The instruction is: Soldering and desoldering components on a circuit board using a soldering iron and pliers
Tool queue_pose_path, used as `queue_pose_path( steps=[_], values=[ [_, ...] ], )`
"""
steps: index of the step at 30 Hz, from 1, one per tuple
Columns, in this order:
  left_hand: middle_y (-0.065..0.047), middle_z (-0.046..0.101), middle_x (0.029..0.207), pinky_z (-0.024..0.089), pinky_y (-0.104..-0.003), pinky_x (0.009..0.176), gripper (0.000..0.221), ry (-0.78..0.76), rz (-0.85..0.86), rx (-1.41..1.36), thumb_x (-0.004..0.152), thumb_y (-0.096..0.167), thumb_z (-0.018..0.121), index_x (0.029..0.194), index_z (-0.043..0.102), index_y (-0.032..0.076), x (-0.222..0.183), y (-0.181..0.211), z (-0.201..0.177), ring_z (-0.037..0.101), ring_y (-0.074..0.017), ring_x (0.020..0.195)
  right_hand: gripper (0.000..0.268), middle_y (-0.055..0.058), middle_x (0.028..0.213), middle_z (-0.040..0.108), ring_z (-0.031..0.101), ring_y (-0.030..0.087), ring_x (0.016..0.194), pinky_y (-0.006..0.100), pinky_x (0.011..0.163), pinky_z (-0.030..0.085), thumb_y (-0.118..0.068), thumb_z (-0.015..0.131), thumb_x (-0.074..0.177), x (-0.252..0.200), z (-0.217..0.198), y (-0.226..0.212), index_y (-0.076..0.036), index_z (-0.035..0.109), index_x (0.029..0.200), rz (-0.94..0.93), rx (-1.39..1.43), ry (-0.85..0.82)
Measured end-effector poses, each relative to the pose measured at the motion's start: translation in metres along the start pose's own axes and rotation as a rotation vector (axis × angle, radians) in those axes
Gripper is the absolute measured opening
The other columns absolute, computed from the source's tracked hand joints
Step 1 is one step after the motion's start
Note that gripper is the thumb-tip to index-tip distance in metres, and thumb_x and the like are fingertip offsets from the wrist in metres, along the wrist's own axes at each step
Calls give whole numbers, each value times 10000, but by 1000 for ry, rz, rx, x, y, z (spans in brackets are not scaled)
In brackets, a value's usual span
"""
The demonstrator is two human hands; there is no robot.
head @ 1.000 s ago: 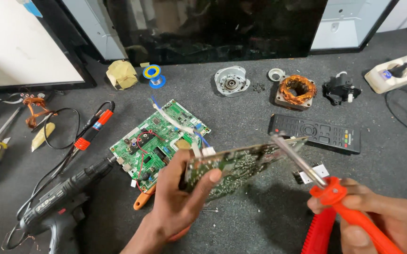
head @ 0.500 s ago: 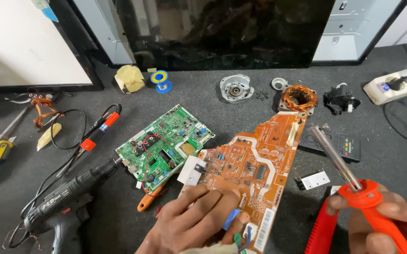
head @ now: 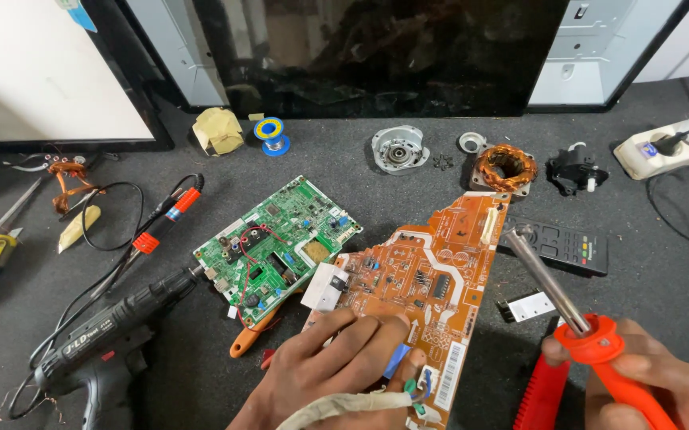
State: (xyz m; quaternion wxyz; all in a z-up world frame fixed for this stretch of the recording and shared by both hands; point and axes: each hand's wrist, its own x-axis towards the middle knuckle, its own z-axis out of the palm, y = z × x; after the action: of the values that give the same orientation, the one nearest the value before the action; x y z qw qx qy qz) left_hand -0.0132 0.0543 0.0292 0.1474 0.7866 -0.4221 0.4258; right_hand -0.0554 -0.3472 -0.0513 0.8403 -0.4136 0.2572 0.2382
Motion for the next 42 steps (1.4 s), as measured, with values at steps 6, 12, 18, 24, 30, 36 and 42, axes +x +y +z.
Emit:
queue_pose_path(
  steps=[6,12,18,24,30,36,42],
  values=[
    [-73,743,1122,582,-336,872,176,-46,-63,-96,1030,131,666,872,591,111,13,6,-15,738,-181,946,594,337,560,455,334,252,338,324,343,209,-199,464,943,-1,-7,-2,53,802,1360,-59,-193,106],
    [-332,594,1385,562,-503,1022,235,-138,-96,-424,1106,75,382,1086,555,-84,-4,-4,1,699,-436,1239,513,113,532,355,273,140,345,291,275,197,-197,589,924,4,-9,0,46,664,1369,28,-10,-140],
    [-147,736,1229,569,-390,689,183,26,-458,-471,983,119,608,1076,466,50,-2,-1,19,761,-272,852,535,40,495,267,239,130,332,306,254,178,-183,597,943,2,-1,2,149,668,1356,-6,51,-265],
    [-45,805,1150,406,-219,554,158,29,-786,-716,948,152,663,972,515,105,10,-8,7,541,-36,617,517,14,494,206,241,127,324,325,248,161,-185,560,950,6,-3,6,104,690,1359,43,103,-215],
    [12,817,1033,367,-269,588,274,-86,-1042,-842,905,303,712,951,489,150,-1,-18,12,422,-49,656,522,245,683,626,290,178,296,353,251,171,-102,526,929,11,-4,15,199,714,1312,-42,-111,-120],
    [75,448,766,372,-284,672,267,-28,-1147,-788,920,241,748,913,492,169,-2,-24,14,386,-76,708,305,219,1035,835,830,321,1043,332,986,590,5,657,797,1,71,40,-73,664,1092,-1258,-910,-117],
    [50,570,812,413,-271,656,219,15,-1232,-917,919,254,734,989,561,140,4,-28,12,486,-57,714,408,141,942,813,856,233,795,372,879,709,-433,586,939,19,83,41,-48,650,1058,-1410,-931,-180]
  ],
)
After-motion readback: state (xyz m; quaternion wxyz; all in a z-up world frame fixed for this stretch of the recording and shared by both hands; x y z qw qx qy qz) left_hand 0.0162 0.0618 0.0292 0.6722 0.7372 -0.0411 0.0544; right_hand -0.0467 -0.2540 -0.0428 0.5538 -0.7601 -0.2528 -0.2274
